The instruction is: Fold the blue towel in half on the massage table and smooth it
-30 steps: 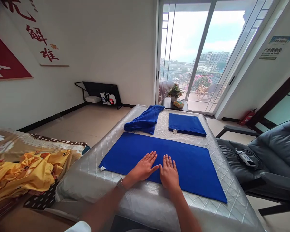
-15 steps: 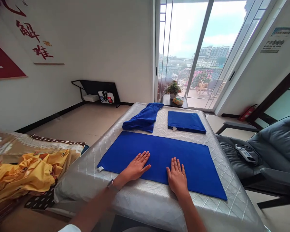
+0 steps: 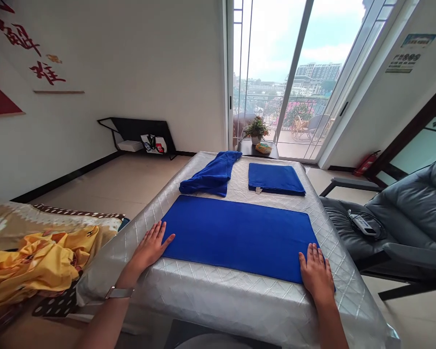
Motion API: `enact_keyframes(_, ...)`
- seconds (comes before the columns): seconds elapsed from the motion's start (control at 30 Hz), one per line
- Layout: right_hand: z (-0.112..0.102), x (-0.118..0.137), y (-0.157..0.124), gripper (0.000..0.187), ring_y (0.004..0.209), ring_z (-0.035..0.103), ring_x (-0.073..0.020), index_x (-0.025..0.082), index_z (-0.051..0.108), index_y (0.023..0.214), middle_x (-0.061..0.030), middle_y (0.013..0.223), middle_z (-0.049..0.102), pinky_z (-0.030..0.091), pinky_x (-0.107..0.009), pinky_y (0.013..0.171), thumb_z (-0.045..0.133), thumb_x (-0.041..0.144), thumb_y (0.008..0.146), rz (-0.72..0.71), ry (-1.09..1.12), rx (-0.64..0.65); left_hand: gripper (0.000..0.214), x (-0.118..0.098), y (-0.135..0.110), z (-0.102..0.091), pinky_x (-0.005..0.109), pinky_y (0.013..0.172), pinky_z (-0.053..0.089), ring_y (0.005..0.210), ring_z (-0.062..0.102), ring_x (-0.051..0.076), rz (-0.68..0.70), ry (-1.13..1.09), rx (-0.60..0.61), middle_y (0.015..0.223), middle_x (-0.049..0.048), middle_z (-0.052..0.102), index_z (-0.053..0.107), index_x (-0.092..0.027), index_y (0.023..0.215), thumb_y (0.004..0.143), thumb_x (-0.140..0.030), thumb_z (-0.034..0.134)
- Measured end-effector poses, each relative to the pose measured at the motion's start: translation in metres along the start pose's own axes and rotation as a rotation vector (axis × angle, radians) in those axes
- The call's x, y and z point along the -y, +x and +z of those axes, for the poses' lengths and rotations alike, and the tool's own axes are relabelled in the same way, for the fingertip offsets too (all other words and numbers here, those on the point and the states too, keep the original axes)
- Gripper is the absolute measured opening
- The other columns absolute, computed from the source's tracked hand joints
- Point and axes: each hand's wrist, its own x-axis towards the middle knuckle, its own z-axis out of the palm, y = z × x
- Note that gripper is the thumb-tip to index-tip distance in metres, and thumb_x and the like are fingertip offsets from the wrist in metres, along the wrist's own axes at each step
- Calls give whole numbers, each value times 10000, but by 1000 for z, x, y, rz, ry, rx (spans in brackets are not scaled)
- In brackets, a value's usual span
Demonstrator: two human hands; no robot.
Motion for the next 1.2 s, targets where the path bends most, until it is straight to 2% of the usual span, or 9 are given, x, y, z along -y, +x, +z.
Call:
enact_keyframes(0.23, 6, -18, -2, 763, 1516, 250, -281, 5, 336, 1541, -176, 1617, 339, 212, -495, 1219, 166, 427, 929, 37, 102, -90, 856, 10, 2, -3, 490, 1227, 250, 1524, 217, 311, -34, 18, 38, 1645, 205, 202, 228, -29, 1583, 1009, -661, 171)
enact_keyframes(0.33, -8, 1, -4, 739, 1512, 266, -286, 20, 374, 1529, -170, 1603, 370, 221, -503, 1220, 149, 418, 950, 18, 162, -150, 883, -5, 4, -6, 494, 1235, 234, 1524, 215, 322, -58, 7, -31, 1639, 227, 205, 255, 4, 1568, 1005, -670, 163)
enact_keyframes(0.43, -33, 61, -7, 721, 1524, 240, -250, 33, 365, 1542, -144, 1619, 346, 208, -452, 1233, 96, 411, 991, -118, 229, -194, 828, -62, 8, -13, 480, 1242, 241, 1527, 217, 294, 155, -43, -93, 1648, 169, 227, 288, -77, 1580, 1010, -667, 175)
enact_keyframes(0.6, -60, 186, -11, 642, 1534, 204, -200, 108, 324, 1575, -70, 1643, 288, 160, -409, 1249, 169, 415, 1032, -449, 217, -27, 714, -189, 15, -15, 434, 1250, 252, 1530, 215, 231, 622, -155, -35, 1648, 119, 261, 284, -143, 1588, 1044, -599, 207)
enact_keyframes(0.73, -51, 222, -11, 595, 1541, 161, -205, 108, 304, 1579, -79, 1653, 233, 149, -423, 1250, 216, 301, 1024, -496, 153, 87, 663, -233, 12, 4, 422, 1263, 205, 1539, 176, 206, 685, -185, 21, 1646, 120, 262, 282, -126, 1585, 1068, -524, 161)
enact_keyframes(0.87, -36, 218, -11, 608, 1542, 155, -213, 131, 301, 1583, -83, 1657, 211, 140, -433, 1251, 239, 378, 1031, -479, 141, 108, 676, -233, 7, 18, 411, 1269, 175, 1544, 155, 199, 698, -203, 30, 1660, 107, 219, 219, -141, 1604, 1062, -541, 168)
enact_keyframes(1.03, -35, 208, -13, 626, 1546, 137, -203, 124, 262, 1593, -79, 1665, 199, 103, -435, 1255, 210, 404, 1035, -456, 150, 110, 715, -221, 11, 12, 436, 1264, 186, 1540, 173, 220, 638, -188, 54, 1656, 116, 227, 205, -154, 1609, 1047, -593, 170)
enact_keyframes(1.13, -32, 183, -10, 643, 1546, 141, -199, 120, 235, 1600, -71, 1670, 198, 99, -431, 1256, 207, 415, 1029, -376, 115, 112, 756, -190, 15, 6, 461, 1258, 193, 1537, 182, 245, 538, -149, 103, 1655, 128, 219, 218, -145, 1606, 1030, -634, 184)
enact_keyframes(1.2, -25, 151, -6, 649, 1545, 154, -208, 120, 245, 1599, -74, 1668, 218, 106, -442, 1254, 206, 413, 1021, -316, 75, 72, 769, -153, 15, 4, 470, 1257, 186, 1539, 177, 251, 459, -114, 113, 1659, 121, 208, 222, -146, 1604, 1024, -647, 181)
